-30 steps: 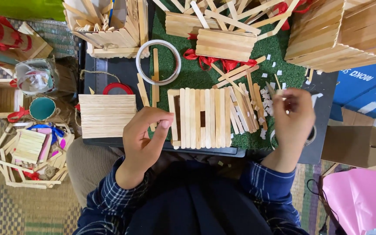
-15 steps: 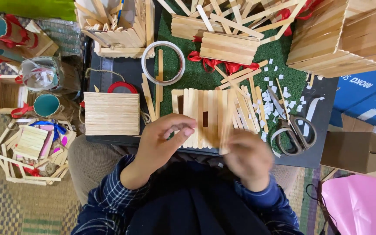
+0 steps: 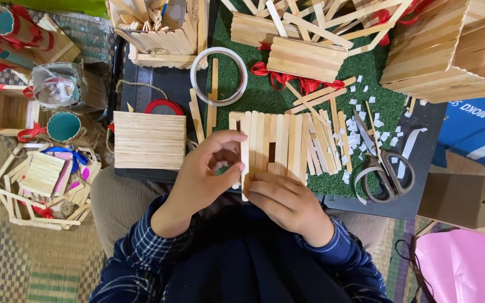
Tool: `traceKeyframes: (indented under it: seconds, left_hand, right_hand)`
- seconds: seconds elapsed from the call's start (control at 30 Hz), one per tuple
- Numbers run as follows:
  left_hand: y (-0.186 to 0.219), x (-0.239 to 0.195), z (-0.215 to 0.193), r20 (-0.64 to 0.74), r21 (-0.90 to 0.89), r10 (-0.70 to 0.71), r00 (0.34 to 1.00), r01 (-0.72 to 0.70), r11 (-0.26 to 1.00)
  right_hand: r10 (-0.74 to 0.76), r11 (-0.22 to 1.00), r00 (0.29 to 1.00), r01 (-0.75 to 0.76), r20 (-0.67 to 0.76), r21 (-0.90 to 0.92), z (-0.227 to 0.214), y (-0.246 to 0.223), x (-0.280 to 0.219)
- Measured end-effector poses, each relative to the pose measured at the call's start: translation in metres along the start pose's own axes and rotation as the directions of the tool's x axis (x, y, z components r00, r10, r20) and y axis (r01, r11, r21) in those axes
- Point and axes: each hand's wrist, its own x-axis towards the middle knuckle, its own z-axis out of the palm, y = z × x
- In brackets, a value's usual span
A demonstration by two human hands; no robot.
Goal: The person is assembling a small wooden box by attaching popsicle sticks to a frame.
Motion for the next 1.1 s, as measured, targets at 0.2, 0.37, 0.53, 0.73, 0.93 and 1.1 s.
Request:
traceKeyframes:
  seconds: [0.2,0.37,0.53,0.73,0.93,1.1]
  left_hand:
    - [0.031,0.007,-0.005,-0.073,0.356,-0.047,0.996,0.070,0.932]
    - [0.027,0.007,-0.003,-0.008,0.468,-0.089,0.996,0.082,0.880]
    - [0.017,0.007,-0.006,0.017,0.529,-0.012,1.000,0.001,0.848]
    - [0.011,0.008,-0.005,0.024,0.542,0.037,0.999,-0.044,0.839]
    - [0.006,0.008,-0.004,0.058,0.599,0.098,0.993,-0.113,0.793]
    - [0.003,0.006,-0.005,0.062,0.621,0.099,0.993,-0.116,0.775]
  right_hand:
    - [0.180,0.974,0.981,-0.188,-0.076,-0.125,-0.034,0.042,-0.034]
    - [0.231,0.949,0.967,-0.249,-0.109,-0.194,-0.040,0.056,-0.033]
    - [0.225,0.948,0.968,-0.244,-0.114,-0.202,-0.033,0.058,-0.027]
    - [0.228,0.947,0.968,-0.246,-0.107,-0.205,-0.024,0.059,-0.026]
    - [0.259,0.941,0.963,-0.269,-0.075,-0.202,-0.023,0.056,-0.021]
    - [0.312,0.925,0.950,-0.308,-0.019,-0.220,-0.024,0.050,-0.018]
